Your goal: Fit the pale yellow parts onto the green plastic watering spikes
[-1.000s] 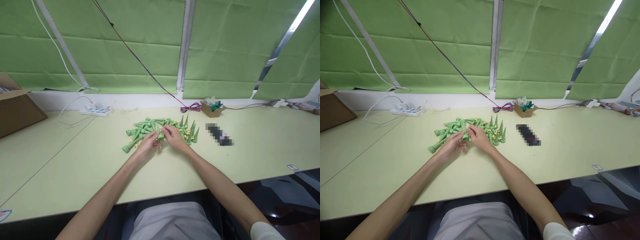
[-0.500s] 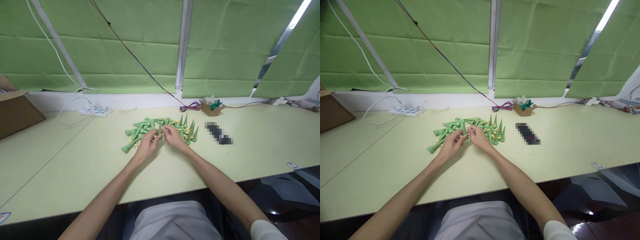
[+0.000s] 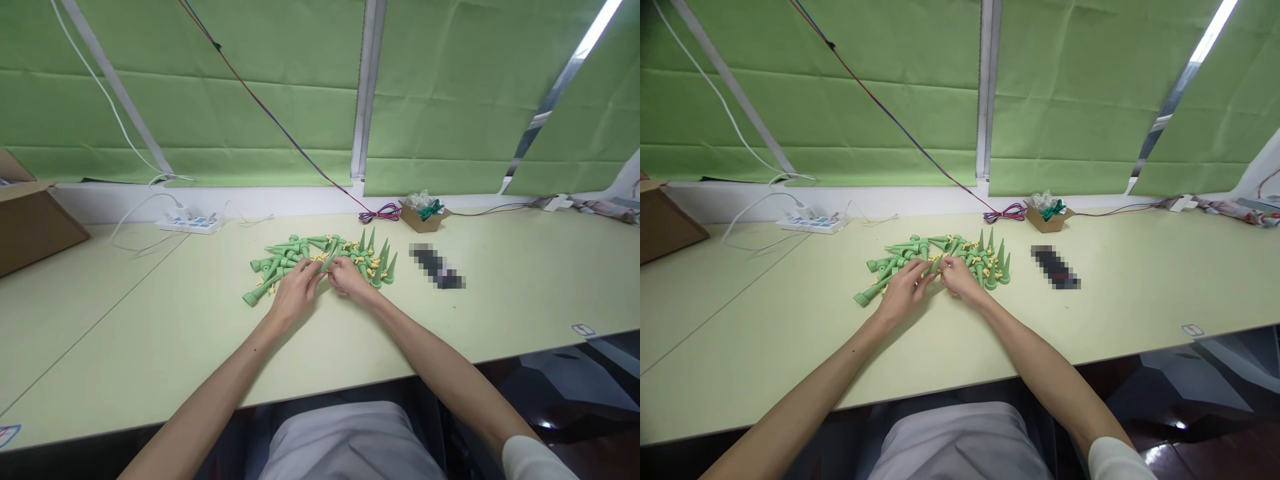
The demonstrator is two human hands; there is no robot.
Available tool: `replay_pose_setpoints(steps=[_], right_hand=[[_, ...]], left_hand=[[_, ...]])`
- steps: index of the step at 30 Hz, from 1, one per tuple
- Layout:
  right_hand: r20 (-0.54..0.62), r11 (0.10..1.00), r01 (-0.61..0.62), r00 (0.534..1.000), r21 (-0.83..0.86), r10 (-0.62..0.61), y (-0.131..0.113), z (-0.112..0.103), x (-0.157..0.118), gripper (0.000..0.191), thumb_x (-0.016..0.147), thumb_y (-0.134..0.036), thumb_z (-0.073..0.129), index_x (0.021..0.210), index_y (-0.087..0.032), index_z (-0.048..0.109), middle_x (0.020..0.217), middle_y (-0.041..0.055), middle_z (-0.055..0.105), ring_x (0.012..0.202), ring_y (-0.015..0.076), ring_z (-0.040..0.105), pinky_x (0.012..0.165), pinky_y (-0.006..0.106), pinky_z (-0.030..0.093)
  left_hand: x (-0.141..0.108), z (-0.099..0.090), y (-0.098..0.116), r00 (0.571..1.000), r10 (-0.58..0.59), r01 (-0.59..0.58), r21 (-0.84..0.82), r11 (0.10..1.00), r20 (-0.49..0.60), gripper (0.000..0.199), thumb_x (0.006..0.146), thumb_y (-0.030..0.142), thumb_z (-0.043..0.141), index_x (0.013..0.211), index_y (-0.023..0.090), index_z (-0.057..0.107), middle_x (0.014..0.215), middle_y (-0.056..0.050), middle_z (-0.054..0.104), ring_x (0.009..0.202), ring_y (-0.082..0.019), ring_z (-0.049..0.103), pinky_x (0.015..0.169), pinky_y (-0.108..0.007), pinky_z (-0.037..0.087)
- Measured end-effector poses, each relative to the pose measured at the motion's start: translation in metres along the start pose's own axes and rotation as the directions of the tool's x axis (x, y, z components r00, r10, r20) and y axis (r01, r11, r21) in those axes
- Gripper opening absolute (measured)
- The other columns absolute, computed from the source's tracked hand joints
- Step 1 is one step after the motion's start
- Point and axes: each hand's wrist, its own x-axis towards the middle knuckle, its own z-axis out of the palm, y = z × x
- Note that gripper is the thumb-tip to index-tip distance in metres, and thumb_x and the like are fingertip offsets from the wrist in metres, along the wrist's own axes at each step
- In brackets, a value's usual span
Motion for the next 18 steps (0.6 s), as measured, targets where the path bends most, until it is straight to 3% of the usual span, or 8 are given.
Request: replay_pose_setpoints(steps=[6,9,12,15,18], right_hand=[[-0.025,0.999,0.001,1.0,0.032,-0.001,0.0,0.004,-0.002,0.026,0.095,-0.032,0.051,0.071,-0.023,0.043,0.042,-0.0095,0.036,0.034,0.0073,0.022,0.032,0.021,0.022],[-0.052,0.996,0.08,0.996,0.041,-0.078,0.002,0.005,0.0,0.027,0.095,-0.043,0.053,0.078,-0.023,0.047,0.044,-0.0105,0.034,0.036,0.008,0.023,0.035,0.022,0.023],[-0.109,0.974,0.218,0.969,-0.055,-0.223,0.007,0.003,0.004,0.034,0.093,-0.053,0.053,0.079,-0.023,0.049,0.047,-0.0088,0.038,0.039,0.0092,0.029,0.04,0.023,0.026],[-0.129,0.924,0.337,0.923,-0.181,-0.362,0.009,-0.001,0.008,0.038,0.093,-0.056,0.051,0.076,-0.023,0.048,0.051,-0.006,0.043,0.044,0.0109,0.036,0.044,0.024,0.028],[-0.119,0.893,0.393,0.897,-0.219,-0.425,0.008,-0.005,0.009,0.039,0.095,-0.057,0.048,0.075,-0.023,0.047,0.053,-0.0053,0.043,0.048,0.0124,0.039,0.047,0.024,0.029]], left_hand=[[0.001,0.001,0.0,0.998,-0.067,0.066,-0.094,0.993,-0.013,0.027,0.099,0.031,0.045,0.115,0.022,0.065,0.112,-0.008,0.064,0.071,-0.016,0.06,0.068,-0.029,0.045],[0.003,0.002,0.0,0.989,-0.145,0.136,-0.211,0.968,-0.025,0.028,0.096,0.031,0.05,0.12,0.023,0.062,0.119,-0.008,0.063,0.069,-0.014,0.061,0.069,-0.03,0.048],[0.005,0.003,-0.002,0.963,-0.269,0.247,-0.332,0.91,-0.019,0.031,0.09,0.035,0.06,0.118,0.021,0.058,0.12,-0.009,0.062,0.066,-0.013,0.061,0.065,-0.03,0.049],[0.008,0.004,-0.003,0.906,-0.411,0.402,-0.518,0.755,0.104,0.029,0.086,0.043,0.065,0.102,0.02,0.056,0.108,-0.007,0.064,0.059,-0.012,0.06,0.056,-0.029,0.05],[0.01,0.002,0.0,0.823,-0.486,0.539,-0.675,0.504,0.294,0.036,0.087,0.054,0.062,0.089,0.019,0.055,0.096,-0.006,0.064,0.055,-0.012,0.061,0.05,-0.029,0.049]])
